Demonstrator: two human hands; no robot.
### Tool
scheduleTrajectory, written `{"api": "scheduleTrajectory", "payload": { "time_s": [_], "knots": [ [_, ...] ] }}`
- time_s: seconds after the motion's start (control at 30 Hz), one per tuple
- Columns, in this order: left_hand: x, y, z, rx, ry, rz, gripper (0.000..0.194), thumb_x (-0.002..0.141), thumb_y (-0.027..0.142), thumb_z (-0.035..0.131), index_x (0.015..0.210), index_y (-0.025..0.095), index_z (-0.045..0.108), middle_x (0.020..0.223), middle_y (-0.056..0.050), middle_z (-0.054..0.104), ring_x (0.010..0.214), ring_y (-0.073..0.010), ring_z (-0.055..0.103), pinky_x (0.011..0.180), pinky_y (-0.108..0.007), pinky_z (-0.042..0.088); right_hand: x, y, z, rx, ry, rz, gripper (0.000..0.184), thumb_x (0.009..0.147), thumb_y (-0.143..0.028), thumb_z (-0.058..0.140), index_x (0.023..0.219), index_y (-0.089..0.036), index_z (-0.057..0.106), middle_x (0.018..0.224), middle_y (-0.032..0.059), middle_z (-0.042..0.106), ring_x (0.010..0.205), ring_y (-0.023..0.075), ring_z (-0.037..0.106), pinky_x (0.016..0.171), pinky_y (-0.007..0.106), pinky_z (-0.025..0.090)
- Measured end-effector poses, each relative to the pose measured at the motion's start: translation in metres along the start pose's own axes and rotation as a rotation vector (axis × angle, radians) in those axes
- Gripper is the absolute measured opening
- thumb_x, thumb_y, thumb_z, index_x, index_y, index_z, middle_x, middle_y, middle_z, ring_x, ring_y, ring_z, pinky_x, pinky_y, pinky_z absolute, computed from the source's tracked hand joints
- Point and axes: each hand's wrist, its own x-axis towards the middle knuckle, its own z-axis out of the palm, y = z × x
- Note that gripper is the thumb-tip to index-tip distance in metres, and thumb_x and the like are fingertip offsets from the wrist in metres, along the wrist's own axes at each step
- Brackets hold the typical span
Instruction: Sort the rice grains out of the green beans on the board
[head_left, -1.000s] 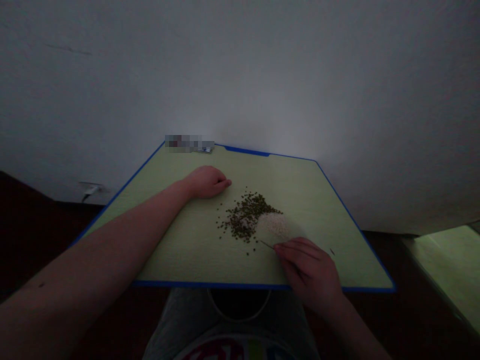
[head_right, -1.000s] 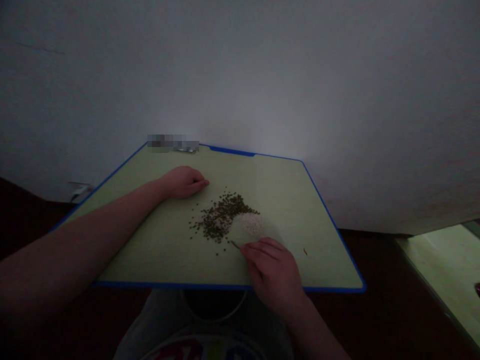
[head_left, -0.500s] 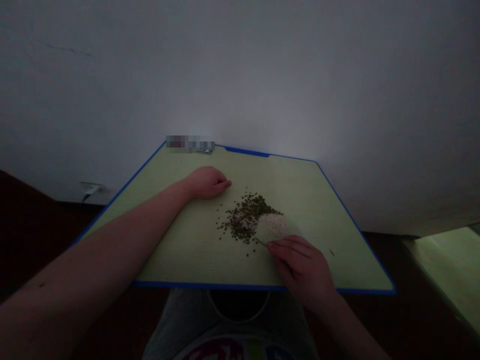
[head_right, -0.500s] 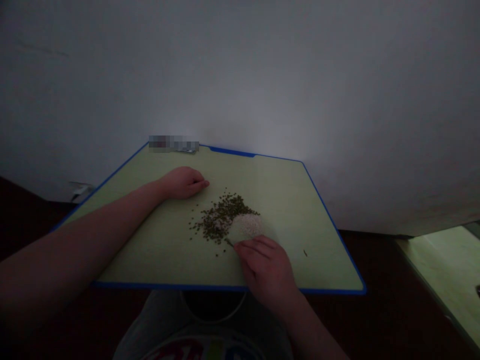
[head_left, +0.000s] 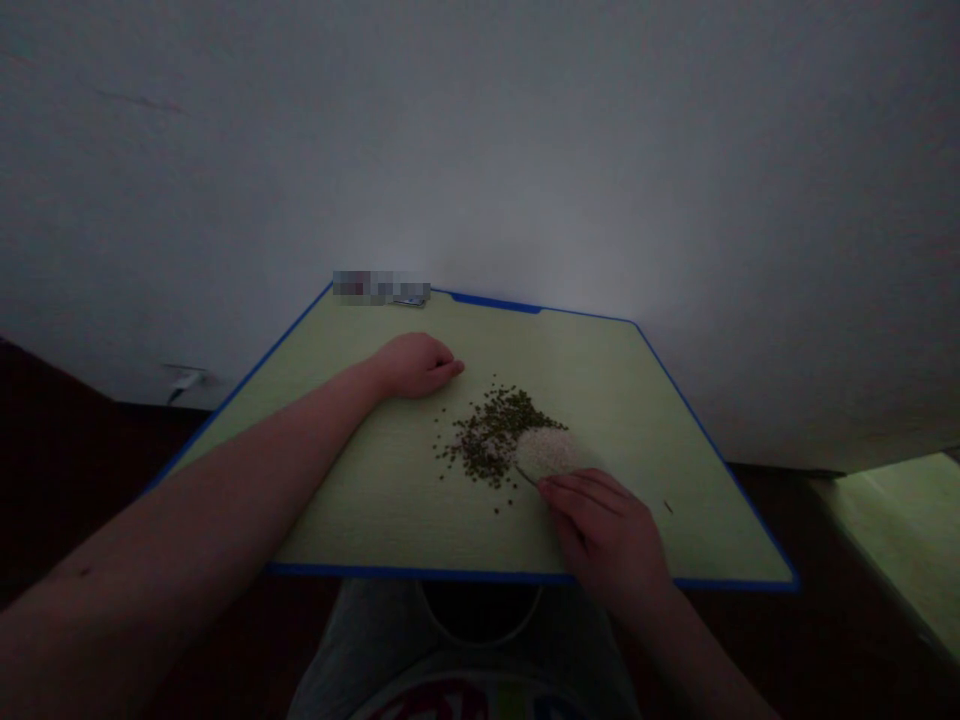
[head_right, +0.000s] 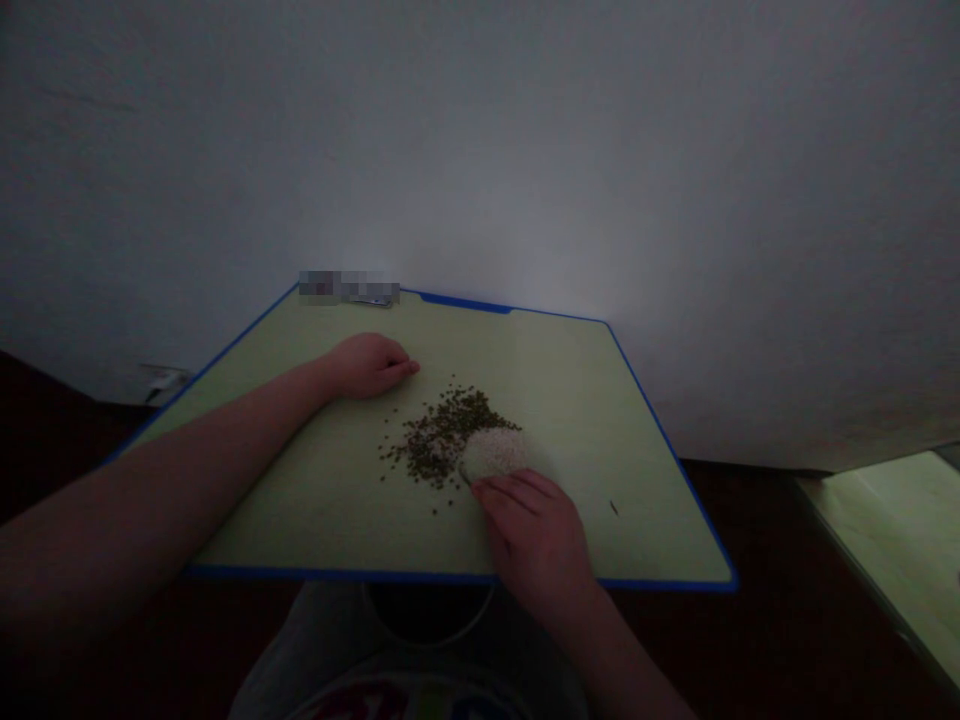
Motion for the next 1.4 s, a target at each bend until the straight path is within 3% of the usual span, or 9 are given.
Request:
{"api": "scheduleTrajectory", "payload": {
  "time_s": [0.37, 1.4],
  "knots": [
    [-0.0019, 0.0012, -0.0005, -0.029, -0.011, 0.004, 0.053, 0.081, 0.053, 0.026, 0.059, 0.017, 0.057, 0.058, -0.006, 0.056, 0.053, -0.014, 0.042, 0.055, -0.029, 0.025, 0.0015, 0.0036, -0.002, 0.025, 0.034, 0.088, 0.02, 0.079, -0.011, 0.05, 0.092, -0.019, 0.064, 0.085, 0.0048, 0.068, 0.076, 0.0166, 0.06, 0.071, 0.034, 0.052],
    [0.0, -0.0014, 0.0012, 0.018, -0.003, 0.023, 0.054, 0.082, 0.052, 0.026, 0.057, 0.016, 0.056, 0.056, -0.005, 0.055, 0.049, -0.0125, 0.038, 0.05, -0.028, 0.021, -0.0024, -0.003, -0.0005, 0.041, 0.037, 0.054, 0.023, 0.078, -0.01, 0.051, 0.094, -0.019, 0.063, 0.087, 0.0049, 0.068, 0.077, 0.0165, 0.061, 0.075, 0.035, 0.051]
  ]
}}
